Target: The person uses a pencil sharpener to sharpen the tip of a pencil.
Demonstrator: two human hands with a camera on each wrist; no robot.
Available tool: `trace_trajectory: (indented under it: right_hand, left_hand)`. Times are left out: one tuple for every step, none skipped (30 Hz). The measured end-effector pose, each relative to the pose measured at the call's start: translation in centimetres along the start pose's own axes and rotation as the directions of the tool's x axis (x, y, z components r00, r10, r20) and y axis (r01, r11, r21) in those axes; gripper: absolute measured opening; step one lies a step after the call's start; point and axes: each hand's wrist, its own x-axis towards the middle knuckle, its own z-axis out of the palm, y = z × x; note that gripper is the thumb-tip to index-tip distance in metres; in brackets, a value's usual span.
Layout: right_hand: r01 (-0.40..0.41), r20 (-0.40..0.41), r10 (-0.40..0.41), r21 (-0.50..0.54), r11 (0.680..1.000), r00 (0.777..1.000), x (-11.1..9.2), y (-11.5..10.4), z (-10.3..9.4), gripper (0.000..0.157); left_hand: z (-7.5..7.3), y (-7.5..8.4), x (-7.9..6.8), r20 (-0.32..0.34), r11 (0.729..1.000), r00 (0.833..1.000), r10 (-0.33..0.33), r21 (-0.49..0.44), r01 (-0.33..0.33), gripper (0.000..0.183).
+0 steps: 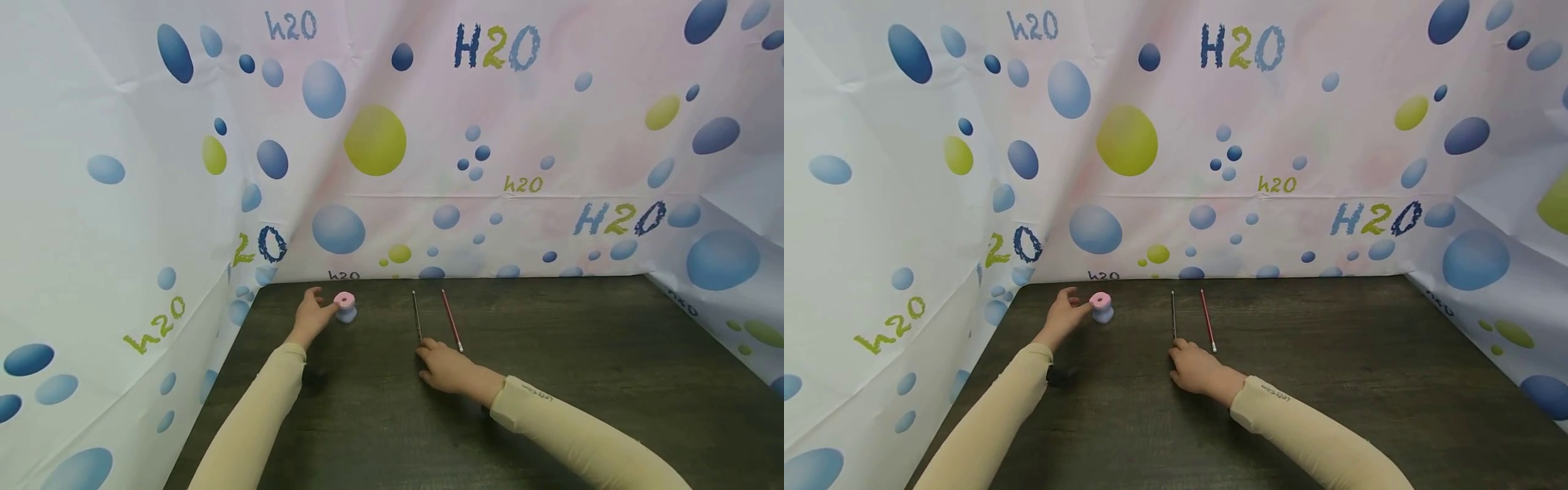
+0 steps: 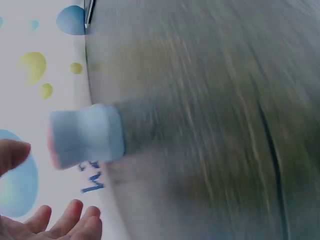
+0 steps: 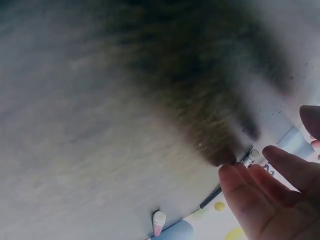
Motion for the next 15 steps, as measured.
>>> trace_trajectory:
  right_hand:
    - [0.002, -0.002, -0.002, 0.003, 1.000, 1.000, 0.0, 0.0, 0.0, 0.046]
    - [0.005, -0.005, -0.005, 0.005, 1.000, 1.000, 0.0, 0.0, 0.0, 0.045]
    - [0.008, -0.008, -0.008, 0.007, 1.000, 1.000, 0.0, 0.0, 0.0, 0.045]
    - [0.011, -0.010, -0.011, 0.009, 1.000, 1.000, 0.0, 0.1, 0.0, 0.045]
    - [0.016, -0.015, -0.016, 0.010, 1.000, 1.000, 0.0, 0.1, 0.0, 0.044]
    - [0.017, -0.016, -0.017, 0.014, 1.000, 1.000, 0.0, 0.2, 0.0, 0.044]
    - [0.017, -0.018, -0.017, 0.020, 1.000, 1.000, 0.0, 0.3, 0.0, 0.044]
    - [0.016, -0.019, -0.015, 0.027, 1.000, 1.000, 0.0, 0.4, 0.0, 0.045]
    - [0.013, -0.021, -0.012, 0.040, 0.999, 1.000, 0.0, 0.5, -0.1, 0.045]
    - [0.009, -0.024, -0.008, 0.052, 0.999, 1.000, -0.1, 0.7, -0.2, 0.045]
    - [0.009, -0.032, -0.007, 0.067, 0.998, 0.999, -0.2, 0.9, -0.4, 0.045]
    - [0.012, -0.044, -0.008, 0.083, 0.996, 0.999, -0.3, 1.0, -0.6, 0.045]
    - [0.018, -0.067, -0.011, 0.099, 0.995, 0.998, -0.5, 1.2, -0.9, 0.043]
    - [0.024, -0.097, -0.013, 0.114, 0.993, 0.995, -0.9, 1.4, -1.4, 0.042]
    - [0.032, -0.140, -0.014, 0.127, 0.991, 0.990, -1.3, 1.7, -1.9, 0.040]
  left_hand:
    - [-0.3, 0.0, -0.3, -0.004, 0.999, 1.000, 0.021, 0.026, -0.021, 0.071]
    - [-0.7, -0.1, -0.6, -0.006, 0.998, 0.999, 0.045, 0.053, -0.045, 0.067]
    - [-1.0, -0.1, -1.0, -0.008, 0.994, 0.997, 0.073, 0.080, -0.072, 0.064]
    - [-1.3, -0.1, -1.3, -0.010, 0.989, 0.995, 0.101, 0.114, -0.099, 0.060]
    - [-1.6, -0.2, -1.7, -0.008, 0.980, 0.992, 0.128, 0.152, -0.125, 0.055]
    - [-1.8, -0.2, -2.0, -0.001, 0.970, 0.988, 0.154, 0.190, -0.151, 0.051]
    - [-2.0, -0.2, -2.4, 0.009, 0.957, 0.984, 0.177, 0.230, -0.175, 0.047]
    - [-2.1, -0.2, -2.7, 0.022, 0.943, 0.980, 0.198, 0.268, -0.197, 0.043]
    - [-2.2, -0.2, -3.0, 0.039, 0.928, 0.975, 0.218, 0.302, -0.220, 0.039]
    - [-2.3, -0.2, -3.3, 0.061, 0.911, 0.970, 0.234, 0.336, -0.241, 0.036]
    - [-2.4, -0.1, -3.7, 0.082, 0.895, 0.966, 0.247, 0.363, -0.260, 0.034]
    - [-2.5, -0.1, -4.1, 0.100, 0.879, 0.961, 0.259, 0.387, -0.278, 0.033]
    - [-2.6, 0.0, -4.5, 0.119, 0.862, 0.955, 0.274, 0.410, -0.298, 0.032]
    - [-2.8, 0.1, -5.0, 0.134, 0.843, 0.947, 0.291, 0.432, -0.320, 0.031]
    - [-3.1, 0.4, -5.5, 0.148, 0.821, 0.938, 0.314, 0.454, -0.346, 0.031]
